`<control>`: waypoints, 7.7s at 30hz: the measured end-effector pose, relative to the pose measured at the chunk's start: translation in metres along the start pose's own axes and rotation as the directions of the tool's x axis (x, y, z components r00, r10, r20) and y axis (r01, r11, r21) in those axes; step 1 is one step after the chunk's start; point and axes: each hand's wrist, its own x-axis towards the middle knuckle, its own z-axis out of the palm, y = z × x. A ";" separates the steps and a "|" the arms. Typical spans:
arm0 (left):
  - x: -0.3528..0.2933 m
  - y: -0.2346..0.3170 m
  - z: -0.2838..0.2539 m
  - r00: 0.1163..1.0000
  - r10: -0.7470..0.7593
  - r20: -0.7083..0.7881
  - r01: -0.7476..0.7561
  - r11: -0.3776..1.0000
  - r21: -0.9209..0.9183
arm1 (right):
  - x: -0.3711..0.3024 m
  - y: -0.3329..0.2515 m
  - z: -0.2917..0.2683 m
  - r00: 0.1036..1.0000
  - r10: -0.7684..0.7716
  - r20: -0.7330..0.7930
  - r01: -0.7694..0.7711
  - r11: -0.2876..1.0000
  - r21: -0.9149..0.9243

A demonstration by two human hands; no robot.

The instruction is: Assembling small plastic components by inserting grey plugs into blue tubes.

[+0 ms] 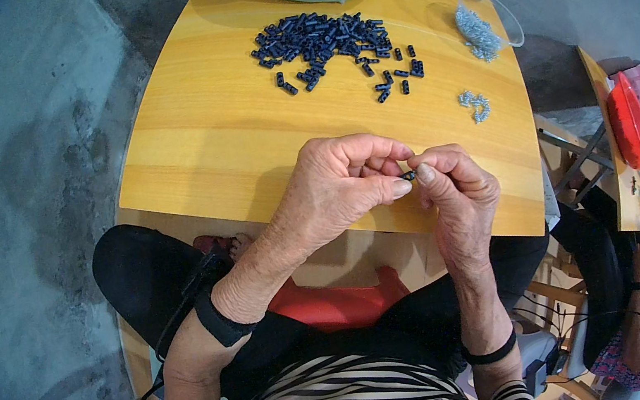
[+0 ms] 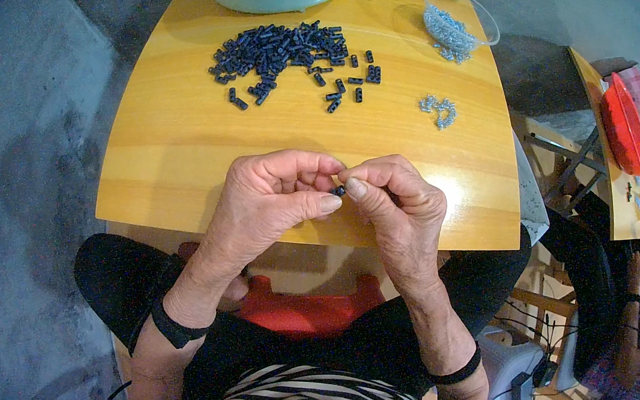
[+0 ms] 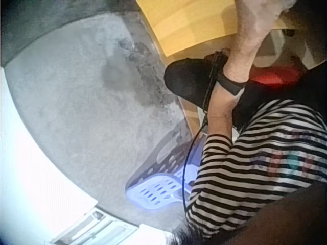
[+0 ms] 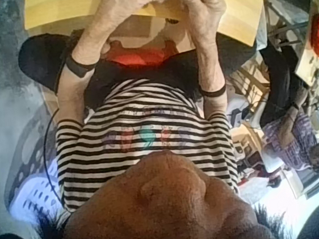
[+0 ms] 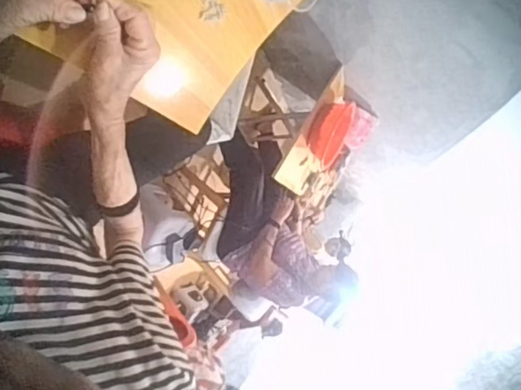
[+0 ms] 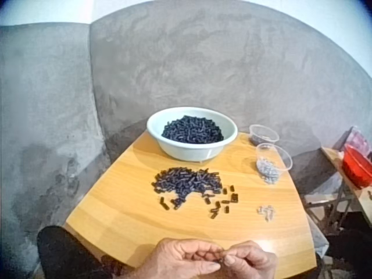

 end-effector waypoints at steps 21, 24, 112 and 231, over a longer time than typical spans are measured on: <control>0.002 -0.003 0.008 0.999 0.037 -0.005 -0.037 0.999 -0.028 | -0.001 -0.009 0.000 0.958 -0.265 0.109 0.287 0.882 -0.373; 0.004 0.000 0.010 0.995 0.092 -0.030 -0.093 0.995 -0.026 | -0.004 -0.008 -0.003 0.965 -0.253 0.073 0.263 0.915 -0.306; 0.002 -0.004 0.019 0.999 -0.031 0.037 0.035 0.995 -0.097 | -0.003 -0.014 -0.016 0.870 -0.475 0.133 0.466 0.703 -0.537; 0.011 -0.028 0.022 0.963 0.247 -0.112 -0.235 0.966 0.108 | 0.059 0.023 -0.092 0.945 -0.307 -0.116 0.122 0.656 -0.745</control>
